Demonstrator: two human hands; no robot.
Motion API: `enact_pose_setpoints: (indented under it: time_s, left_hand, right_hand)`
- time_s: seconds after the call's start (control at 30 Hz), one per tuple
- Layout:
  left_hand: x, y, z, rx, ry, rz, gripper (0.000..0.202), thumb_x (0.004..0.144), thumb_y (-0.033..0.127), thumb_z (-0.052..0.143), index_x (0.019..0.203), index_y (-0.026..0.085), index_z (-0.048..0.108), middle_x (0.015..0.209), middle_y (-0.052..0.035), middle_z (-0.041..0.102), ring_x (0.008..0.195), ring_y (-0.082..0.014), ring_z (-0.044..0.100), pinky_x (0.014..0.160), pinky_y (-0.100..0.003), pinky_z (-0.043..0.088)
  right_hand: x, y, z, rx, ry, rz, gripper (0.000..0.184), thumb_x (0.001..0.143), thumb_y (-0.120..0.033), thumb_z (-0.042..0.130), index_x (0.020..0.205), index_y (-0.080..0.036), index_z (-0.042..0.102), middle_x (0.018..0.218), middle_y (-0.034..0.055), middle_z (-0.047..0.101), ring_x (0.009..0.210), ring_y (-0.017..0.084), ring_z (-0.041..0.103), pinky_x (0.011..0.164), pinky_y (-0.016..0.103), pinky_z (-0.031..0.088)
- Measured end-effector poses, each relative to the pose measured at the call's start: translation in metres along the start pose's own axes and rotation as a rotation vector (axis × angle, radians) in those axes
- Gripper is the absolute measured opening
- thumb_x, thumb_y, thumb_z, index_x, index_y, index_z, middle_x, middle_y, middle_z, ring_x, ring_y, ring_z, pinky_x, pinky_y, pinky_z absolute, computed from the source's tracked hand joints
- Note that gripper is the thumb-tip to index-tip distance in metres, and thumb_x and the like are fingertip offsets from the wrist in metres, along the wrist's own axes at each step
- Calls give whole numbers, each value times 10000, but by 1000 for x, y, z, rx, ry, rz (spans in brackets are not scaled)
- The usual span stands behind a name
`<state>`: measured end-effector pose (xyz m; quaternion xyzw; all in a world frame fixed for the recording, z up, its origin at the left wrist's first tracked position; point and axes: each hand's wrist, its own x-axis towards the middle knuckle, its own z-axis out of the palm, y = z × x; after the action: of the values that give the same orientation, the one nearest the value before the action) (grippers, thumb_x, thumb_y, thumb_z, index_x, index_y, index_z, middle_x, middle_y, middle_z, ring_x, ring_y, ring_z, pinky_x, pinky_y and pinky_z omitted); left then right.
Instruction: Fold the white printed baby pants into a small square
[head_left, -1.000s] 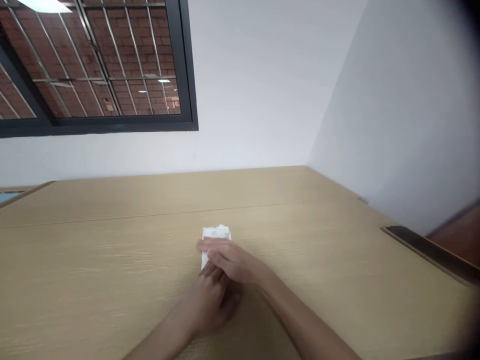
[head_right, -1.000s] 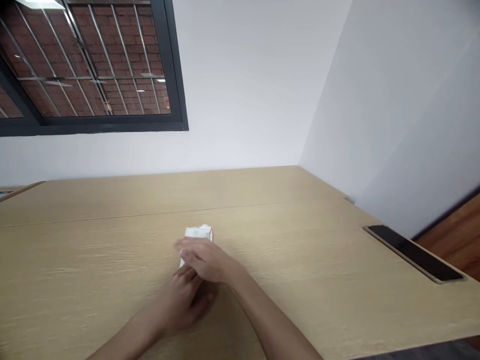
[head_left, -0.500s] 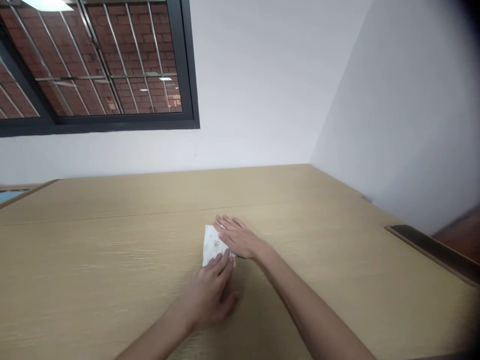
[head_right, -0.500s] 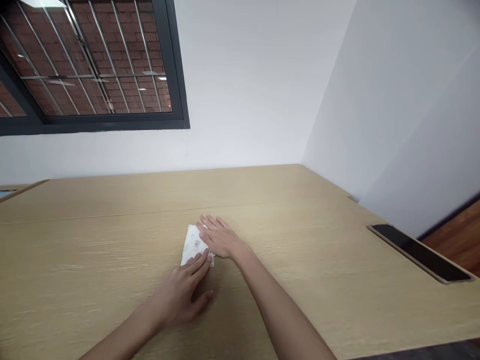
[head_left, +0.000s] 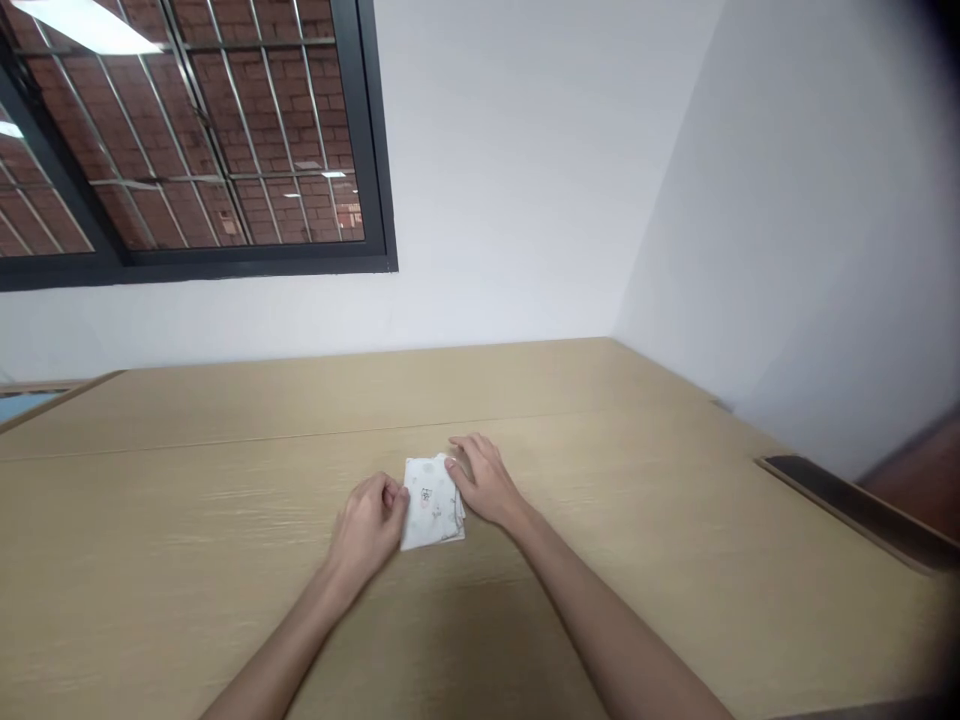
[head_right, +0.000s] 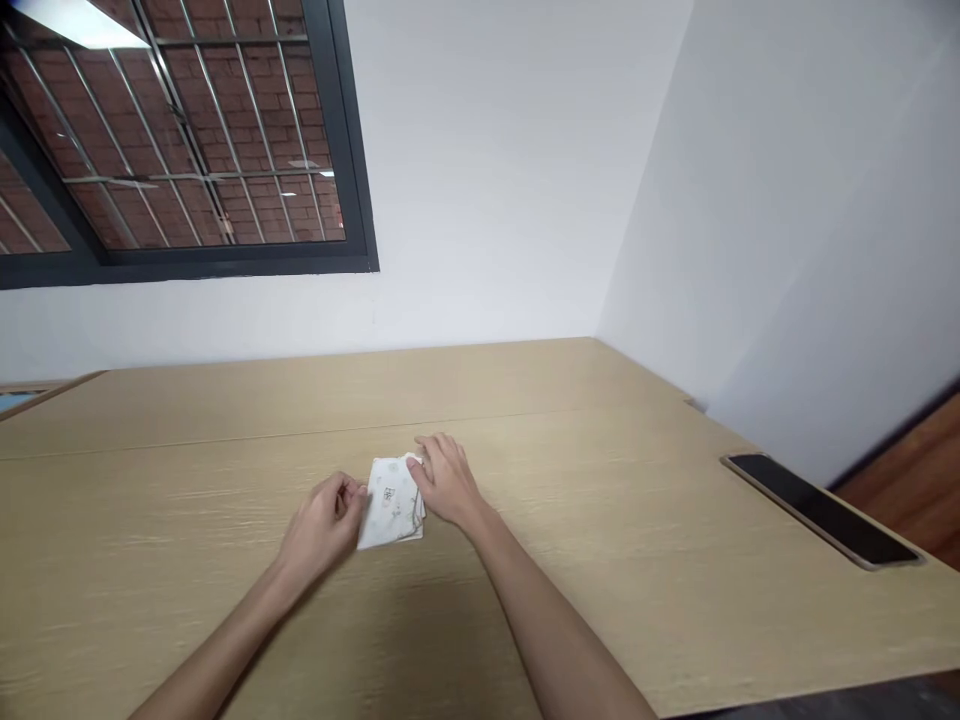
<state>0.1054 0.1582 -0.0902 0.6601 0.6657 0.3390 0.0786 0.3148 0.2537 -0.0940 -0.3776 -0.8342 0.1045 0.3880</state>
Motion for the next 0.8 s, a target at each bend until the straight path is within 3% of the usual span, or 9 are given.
enact_pose_setpoints:
  time_s: [0.2,0.5,0.67,0.8]
  left_hand:
    - [0,-6,15,94,-42,-29,302,962,424,426,742,225,483,757,-42,624,725,-209,557,658,-327,330]
    - [2,-6,18,104,-118,102,298,988,380,343,800,208,498,797,-68,650,778,-222,602,710,-333,397]
    - [-11,7,1,99,-149,211,266,981,372,361,840,206,512,857,-79,658,811,-232,615,746,-348,423]
    - [-54,15,-31,81,-102,211,297,988,420,356,807,224,486,791,-48,623,744,-212,586,705,-338,427]
  right_hand:
    - [-5,-4,9,26,17,-29,151,880,-285,667,987,-203,599,1017,58,638,988,229,584,918,395,428]
    - [-8,-4,15,-37,-34,88,141,874,-254,656,975,-194,578,1043,60,628,1014,222,575,926,365,413]
    - [-23,-26,16,-67,-14,117,71,940,-260,564,951,-191,559,1028,72,632,1010,232,573,920,373,402]
    - [-43,-67,13,112,-97,115,150,995,-325,473,969,-195,544,999,68,634,985,226,577,887,355,413]
